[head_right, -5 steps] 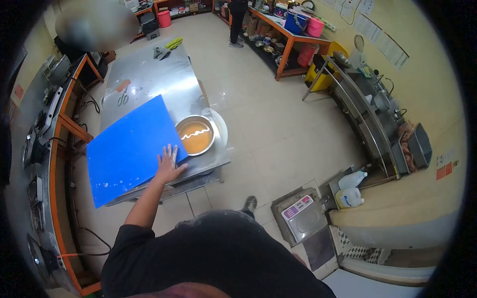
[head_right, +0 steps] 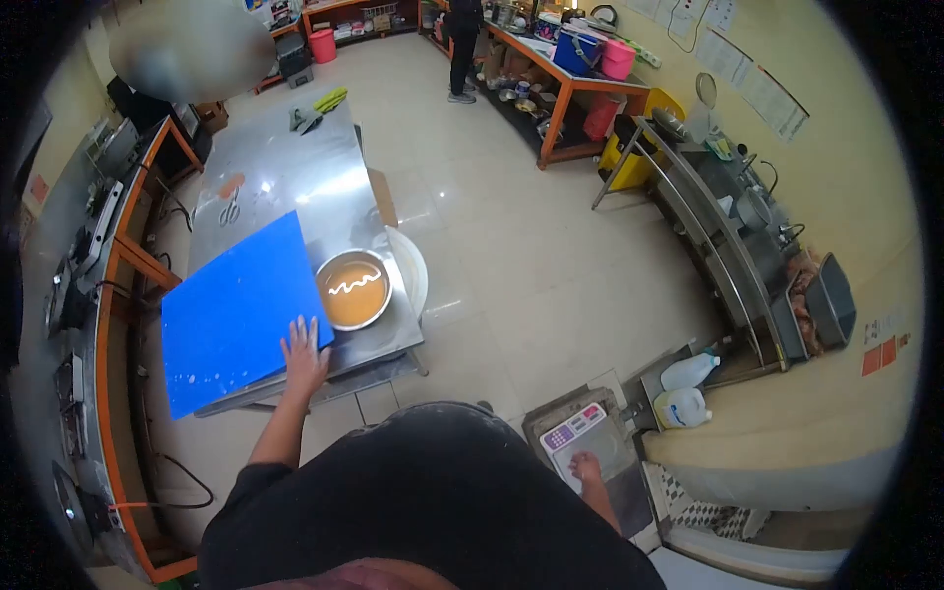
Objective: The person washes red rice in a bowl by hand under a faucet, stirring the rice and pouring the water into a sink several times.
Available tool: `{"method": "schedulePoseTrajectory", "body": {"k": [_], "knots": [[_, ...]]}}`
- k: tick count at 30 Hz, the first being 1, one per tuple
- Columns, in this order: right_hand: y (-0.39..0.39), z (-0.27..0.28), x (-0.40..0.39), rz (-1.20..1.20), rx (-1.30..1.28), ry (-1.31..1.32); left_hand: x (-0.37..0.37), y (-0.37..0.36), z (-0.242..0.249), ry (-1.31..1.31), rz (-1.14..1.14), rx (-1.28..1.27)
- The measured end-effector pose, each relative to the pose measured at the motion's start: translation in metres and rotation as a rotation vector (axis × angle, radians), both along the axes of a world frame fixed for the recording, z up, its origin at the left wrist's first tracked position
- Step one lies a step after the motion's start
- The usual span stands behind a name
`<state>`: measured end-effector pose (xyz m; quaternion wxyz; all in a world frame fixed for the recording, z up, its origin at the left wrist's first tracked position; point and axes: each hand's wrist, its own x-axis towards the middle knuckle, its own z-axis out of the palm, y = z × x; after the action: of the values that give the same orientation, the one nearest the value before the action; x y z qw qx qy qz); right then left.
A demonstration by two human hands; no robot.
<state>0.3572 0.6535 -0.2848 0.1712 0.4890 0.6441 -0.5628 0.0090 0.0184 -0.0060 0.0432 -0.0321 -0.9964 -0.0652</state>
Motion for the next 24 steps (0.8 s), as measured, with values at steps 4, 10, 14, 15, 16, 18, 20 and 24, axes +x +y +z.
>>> {"method": "schedulePoseTrajectory", "body": {"k": [4,10,14,15,16,18,20,24], "knots": [[0.064,0.063,-0.122,0.143,0.014,0.085,0.021,0.033,0.001,0.004,0.106,0.04],[0.094,0.067,-0.262,0.213,-0.042,0.17,0.051,0.028,-0.009,0.051,0.18,0.064],[0.065,0.094,-0.307,0.309,0.074,0.151,0.06,0.028,0.013,0.06,0.224,0.133],[0.064,0.076,-0.306,0.323,0.068,0.15,0.055,0.032,0.02,0.122,0.225,0.179],[0.063,0.061,-0.305,0.333,0.068,0.154,0.041,0.037,0.024,0.187,0.223,0.231],[0.075,0.043,-0.294,0.368,0.082,0.145,0.001,0.052,0.032,0.315,0.189,0.287],[0.088,0.037,-0.278,0.41,0.097,0.127,-0.058,0.083,0.057,0.396,0.145,0.364],[0.152,0.011,-0.249,0.451,0.052,-0.065,-0.167,0.17,0.093,0.445,-0.072,0.439]]}}
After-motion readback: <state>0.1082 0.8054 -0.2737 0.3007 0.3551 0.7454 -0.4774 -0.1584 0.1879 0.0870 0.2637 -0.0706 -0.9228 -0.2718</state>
